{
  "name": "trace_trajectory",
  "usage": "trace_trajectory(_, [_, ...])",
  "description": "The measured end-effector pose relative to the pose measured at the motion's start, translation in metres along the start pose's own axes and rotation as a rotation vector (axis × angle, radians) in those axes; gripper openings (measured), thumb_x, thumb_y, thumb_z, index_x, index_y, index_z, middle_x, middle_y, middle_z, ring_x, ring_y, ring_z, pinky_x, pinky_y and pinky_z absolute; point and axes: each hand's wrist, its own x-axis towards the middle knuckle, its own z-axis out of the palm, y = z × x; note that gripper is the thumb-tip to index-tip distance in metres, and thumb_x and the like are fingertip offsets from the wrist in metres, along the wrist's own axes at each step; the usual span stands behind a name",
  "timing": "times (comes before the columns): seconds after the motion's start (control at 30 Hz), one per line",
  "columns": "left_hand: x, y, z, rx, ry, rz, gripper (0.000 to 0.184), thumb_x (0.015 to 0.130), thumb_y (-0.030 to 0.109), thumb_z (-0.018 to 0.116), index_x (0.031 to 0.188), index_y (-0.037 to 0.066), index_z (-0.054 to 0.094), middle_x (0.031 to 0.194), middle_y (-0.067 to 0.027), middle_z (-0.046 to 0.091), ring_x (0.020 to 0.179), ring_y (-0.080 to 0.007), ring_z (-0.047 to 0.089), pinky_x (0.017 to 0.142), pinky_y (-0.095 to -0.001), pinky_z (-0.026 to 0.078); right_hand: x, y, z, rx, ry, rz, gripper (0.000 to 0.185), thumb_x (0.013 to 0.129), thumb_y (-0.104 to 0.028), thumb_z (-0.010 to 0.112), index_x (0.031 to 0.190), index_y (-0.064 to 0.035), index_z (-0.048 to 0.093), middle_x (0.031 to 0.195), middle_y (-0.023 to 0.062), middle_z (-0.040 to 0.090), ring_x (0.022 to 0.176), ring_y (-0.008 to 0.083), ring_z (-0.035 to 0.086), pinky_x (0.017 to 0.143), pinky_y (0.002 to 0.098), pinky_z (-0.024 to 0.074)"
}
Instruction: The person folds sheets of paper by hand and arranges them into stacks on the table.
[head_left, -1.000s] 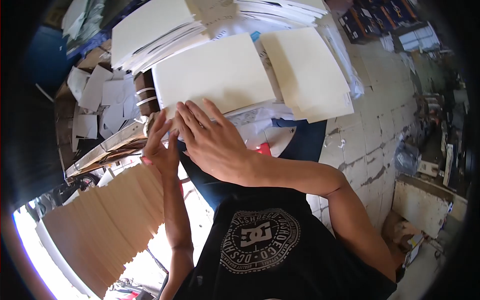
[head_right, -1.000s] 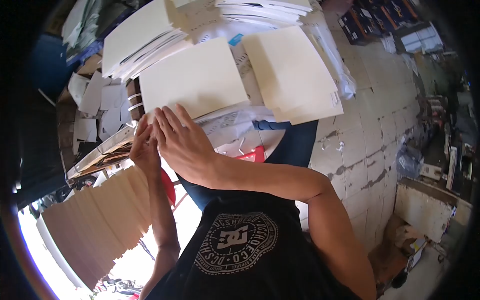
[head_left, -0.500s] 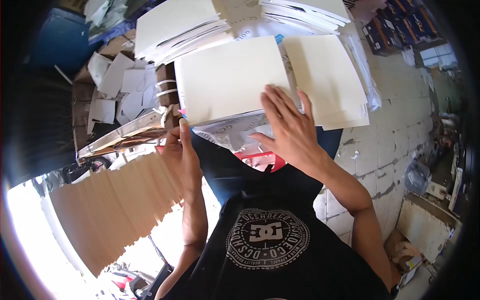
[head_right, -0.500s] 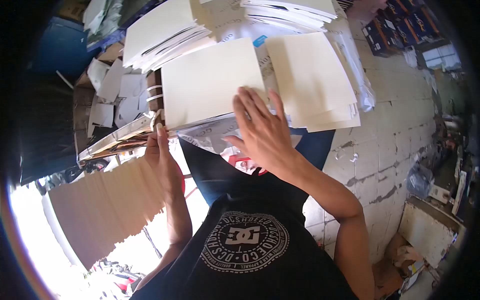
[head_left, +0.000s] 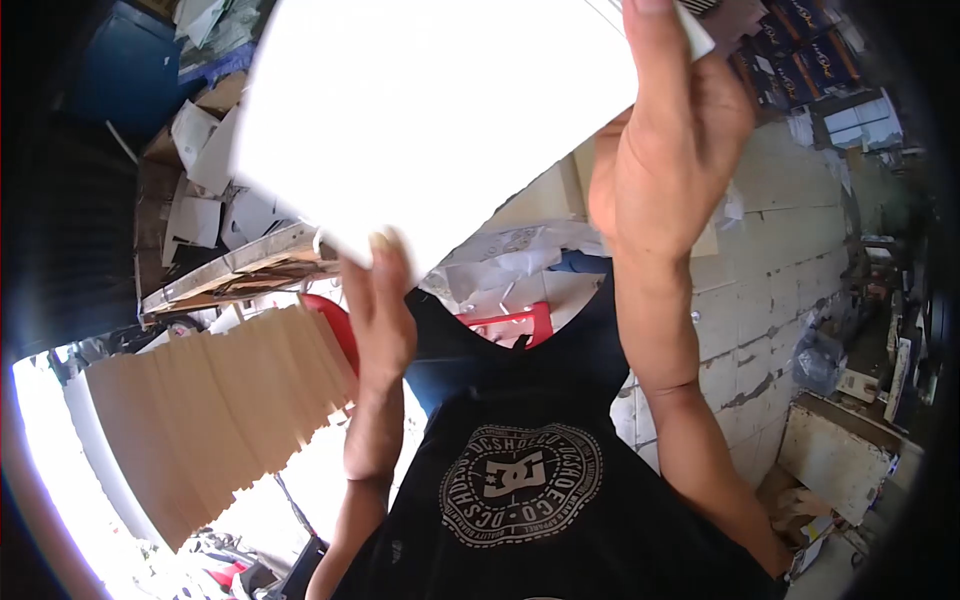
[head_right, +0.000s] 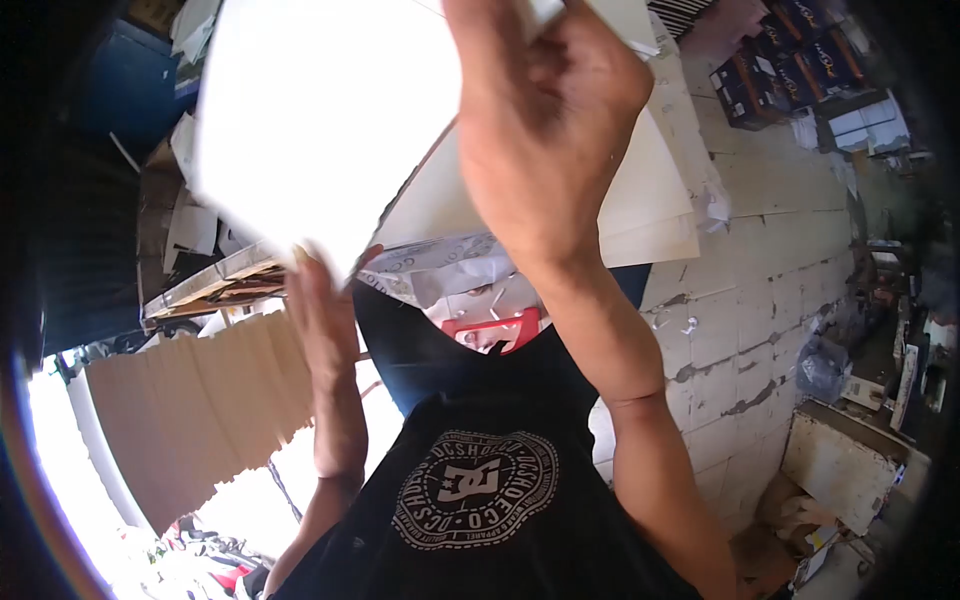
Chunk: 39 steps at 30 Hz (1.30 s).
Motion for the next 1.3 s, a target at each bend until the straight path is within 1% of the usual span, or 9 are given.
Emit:
trace_trajectory(0.13, [0.022, 0.03, 0.018, 0.082, 0.084, 0.033, 0.032, 0.098, 0.032, 0.056, 0.114, 0.005, 0.052, 0.078, -0.0022, 0.06, 0.057, -0.0072, 0.054, 0.046, -0.023, 0.04, -0.038, 0.034, -0.038, 0.052, 0.057, 0.452, 0.03, 0.092, -0.021, 0.066, 0.109, 0.0041, 0.064, 0.099, 0.0082, 0.069, 0.087, 0.0115, 0.066, 0.076, 0.0255, 0.0509])
trace_trajectory(0.23, [0.035, 0.006, -0.004, 0.367, 0.004, -0.089, 0.032, 0.097, 0.027, 0.059, 0.113, -0.001, 0.057, 0.071, 0.0004, 0.057, 0.055, -0.006, 0.049, 0.044, -0.0205, 0.037, -0.072, 0.086, -0.124, -1.048, 0.052, -0.093, 0.053, 0.081, -0.027, 0.077, 0.122, 0.001, 0.058, 0.111, 0.0174, 0.066, 0.106, 0.0288, 0.062, 0.09, 0.038, 0.0471])
trace_trajectory(0.33, [0.04, -0.022, -0.03, 0.593, -0.102, -0.134, 0.033, 0.095, 0.028, 0.063, 0.109, -0.002, 0.062, 0.068, 0.0009, 0.055, 0.054, -0.0055, 0.043, 0.046, -0.0215, 0.034, -0.099, 0.105, -0.21, -1.553, 0.211, 0.382, 0.08, 0.072, -0.056, 0.076, 0.128, -0.0031, 0.054, 0.138, 0.0191, 0.045, 0.128, 0.0417, 0.037, 0.105, 0.0568, 0.0269])
trace_trajectory(0.37, [0.04, -0.025, -0.031, 0.565, -0.087, -0.099, 0.033, 0.094, 0.028, 0.063, 0.109, -0.002, 0.063, 0.067, 0.0005, 0.054, 0.053, -0.0057, 0.042, 0.046, -0.0223, 0.034, -0.103, 0.109, -0.228, -1.701, 0.21, 0.391, 0.062, 0.078, -0.046, 0.076, 0.122, -0.0046, 0.059, 0.122, 0.017, 0.057, 0.112, 0.0338, 0.052, 0.096, 0.0479, 0.0387])
trace_trajectory(0.63, [0.028, 0.028, -0.04, 0.7, 0.154, 0.268, 0.038, 0.089, 0.02, 0.069, 0.116, -0.005, 0.061, 0.078, -0.0072, 0.058, 0.061, -0.0094, 0.05, 0.059, -0.0259, 0.044, -0.09, 0.048, -0.263, -0.91, 0.432, -0.032, 0.02, 0.094, -0.017, 0.063, 0.092, 0.0021, 0.066, 0.077, 0.0014, 0.065, 0.067, 0.0092, 0.056, 0.056, 0.0217, 0.0412])
trace_trajectory(0.73, [-0.024, 0.08, 0.006, 0.684, 0.005, 0.491, 0.05, 0.089, 0.027, 0.069, 0.124, -0.006, 0.055, 0.09, -0.0107, 0.061, 0.083, -0.0172, 0.06, 0.071, -0.0316, 0.049, -0.091, -0.044, -0.203, -0.817, 0.325, -0.051, 0.02, 0.094, -0.011, 0.059, 0.082, 0.0042, 0.063, 0.074, 0.0082, 0.065, 0.06, 0.0119, 0.054, 0.052, 0.0222, 0.0346])
trace_trajectory(0.87, [-0.055, 0.081, 0.09, 0.412, -0.482, 0.914, 0.04, 0.078, 0.029, 0.073, 0.109, 0.004, 0.067, 0.087, -0.0051, 0.061, 0.082, -0.0186, 0.061, 0.074, -0.0321, 0.046, -0.081, -0.097, -0.176, -0.554, -0.603, -0.229, 0.027, 0.093, -0.019, 0.058, 0.079, 0.0044, 0.058, 0.067, 0.0155, 0.064, 0.058, 0.022, 0.059, 0.052, 0.0325, 0.046])
trace_trajectory(1.07, [-0.052, 0.038, 0.099, 0.443, -0.603, 0.788, 0.034, 0.072, 0.025, 0.076, 0.1, 0.005, 0.071, 0.071, 0.0026, 0.055, 0.063, -0.0107, 0.055, 0.054, -0.028, 0.032, -0.141, -0.096, -0.132, -0.617, -0.023, 0.271, 0.011, 0.086, -0.004, 0.059, 0.088, 0.0069, 0.061, 0.076, 0.0159, 0.067, 0.068, 0.0185, 0.062, 0.065, 0.0288, 0.0504])
trace_trajectory(1.3, [-0.062, 0.013, 0.079, 0.42, -0.431, 0.814, 0.046, 0.069, 0.023, 0.079, 0.108, 0.003, 0.068, 0.077, 0.0014, 0.059, 0.06, -0.0085, 0.053, 0.053, -0.0261, 0.034, -0.164, -0.057, -0.102, -0.263, -0.14, 0.574, 0.012, 0.09, -0.003, 0.06, 0.096, 0.007, 0.057, 0.083, 0.0041, 0.06, 0.074, 0.0062, 0.055, 0.065, 0.0205, 0.042])
